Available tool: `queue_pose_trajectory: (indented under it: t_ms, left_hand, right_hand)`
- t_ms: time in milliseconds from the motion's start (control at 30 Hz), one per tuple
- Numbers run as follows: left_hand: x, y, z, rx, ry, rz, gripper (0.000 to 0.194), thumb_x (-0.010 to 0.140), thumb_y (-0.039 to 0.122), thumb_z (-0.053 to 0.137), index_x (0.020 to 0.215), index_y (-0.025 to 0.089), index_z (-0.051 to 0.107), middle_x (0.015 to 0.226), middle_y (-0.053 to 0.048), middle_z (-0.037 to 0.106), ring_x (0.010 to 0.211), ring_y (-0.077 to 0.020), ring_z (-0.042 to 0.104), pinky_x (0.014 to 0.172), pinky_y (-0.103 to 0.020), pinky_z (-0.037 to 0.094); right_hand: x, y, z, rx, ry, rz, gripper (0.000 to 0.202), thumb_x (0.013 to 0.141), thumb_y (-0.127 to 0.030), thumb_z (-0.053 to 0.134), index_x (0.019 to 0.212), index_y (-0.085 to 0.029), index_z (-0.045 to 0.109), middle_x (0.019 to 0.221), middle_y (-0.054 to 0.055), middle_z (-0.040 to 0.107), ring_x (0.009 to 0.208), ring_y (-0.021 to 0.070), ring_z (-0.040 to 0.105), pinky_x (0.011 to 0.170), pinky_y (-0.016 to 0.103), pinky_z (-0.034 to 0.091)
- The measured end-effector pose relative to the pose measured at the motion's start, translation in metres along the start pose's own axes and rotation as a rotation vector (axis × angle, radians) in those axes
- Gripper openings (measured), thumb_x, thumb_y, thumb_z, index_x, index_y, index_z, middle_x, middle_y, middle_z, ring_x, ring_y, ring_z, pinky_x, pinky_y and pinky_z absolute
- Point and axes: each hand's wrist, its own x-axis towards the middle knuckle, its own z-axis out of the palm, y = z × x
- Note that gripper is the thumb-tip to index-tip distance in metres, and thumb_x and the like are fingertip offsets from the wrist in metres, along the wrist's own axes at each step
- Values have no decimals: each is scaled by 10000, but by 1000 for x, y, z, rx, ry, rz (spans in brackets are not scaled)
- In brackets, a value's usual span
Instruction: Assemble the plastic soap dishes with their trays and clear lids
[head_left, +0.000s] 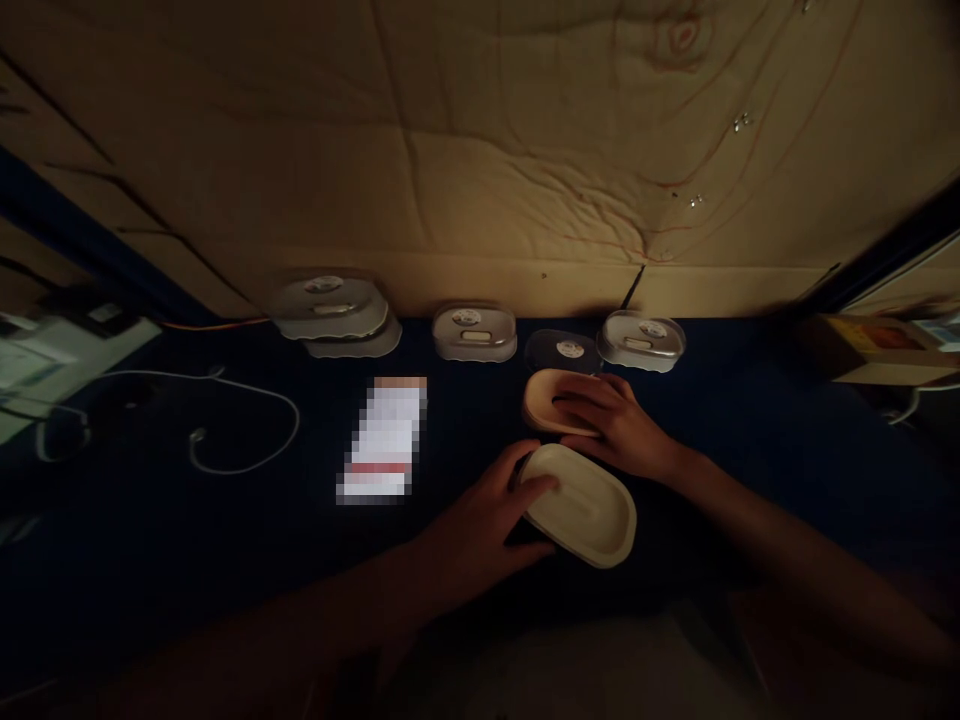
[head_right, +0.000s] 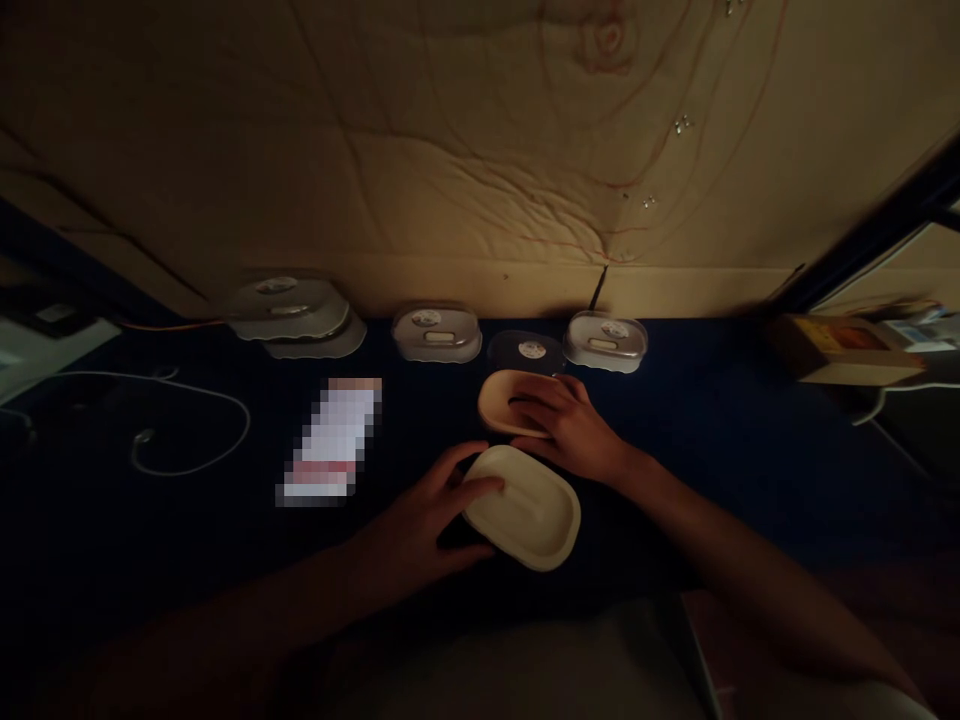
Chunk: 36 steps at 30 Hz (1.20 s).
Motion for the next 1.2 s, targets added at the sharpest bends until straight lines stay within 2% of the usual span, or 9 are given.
queue_pose_trajectory:
  t_ms: [200,333,467,600,733,867,967,1067,1200]
  left_hand:
    - [-2,3,0,20,29,-63,531,939,472,722,1414,276,591,1679,-141,305,1295,-355,612,1105,-544,545]
    - [3,2,-2,95,43,-93,468,943,488,704,1343,258,630,1579,-150,437,1321,-387,576,1091,-563,517]
    - [6,3,-5,157,99,-76,534,907,578,716,1307,232,645,1377,-166,594,1132,-371,623,984,-580,505]
    - [5,8,-11,31,162,13,235,1069,369,493,1164,228,655,1038,-77,708,940,-241,655,903,-417,488]
    - [3,14,-17,-230,146,-91,254,1092,354,441,994,228,639,839,-8,699,736,-158,643,717,-296,443]
    - [3,22,-22,-469,200,-263,506,1061,509,424,636,234,424,533,59,394,493,-112,355,543,-296,286]
    - [4,23,-26,-653,199,-370,627,1024,605,344,517,245,261,461,58,223,471,-113,210,530,-332,218]
    - [7,20,-29,-778,219,-381,579,972,577,335,508,254,212,456,52,171,473,-124,177,528,-349,184]
    - [17,13,-31,-731,354,-313,477,973,482,386,563,252,306,550,32,310,556,-155,301,582,-345,279]
  right_hand:
    - [1,2,-11,132,83,6,464,1086,-408,512,1524,-256,527,1581,154,540,1497,336,474,1209,629,367]
    - [1,8,-15,164,266,93,350,1089,-316,492,1411,-265,622,1422,124,665,1341,299,620,1117,553,512]
    - [-2,7,-11,184,398,134,269,1092,-277,507,1294,-271,685,1192,70,774,1100,244,744,955,435,615]
    - [-6,-8,-14,176,427,96,161,1074,-288,575,1147,-263,717,1038,44,804,915,216,764,800,370,615]
    - [-8,-30,-23,153,371,-58,287,1064,-356,608,810,-238,666,680,-5,692,603,158,643,592,309,508]
    - [-7,-46,-28,100,278,-233,512,1107,-358,506,610,-238,493,528,-32,507,493,128,486,556,316,426]
    - [-6,-48,-29,82,264,-216,452,1097,-282,518,647,-240,510,560,-32,536,513,129,502,564,313,434]
    - [-6,-48,-28,89,235,-161,326,1093,-250,520,774,-234,584,656,-13,621,599,149,580,619,311,486]
    - [-8,-61,-24,213,4,-172,94,1062,-221,529,1047,-210,621,990,58,725,892,183,676,812,341,560]
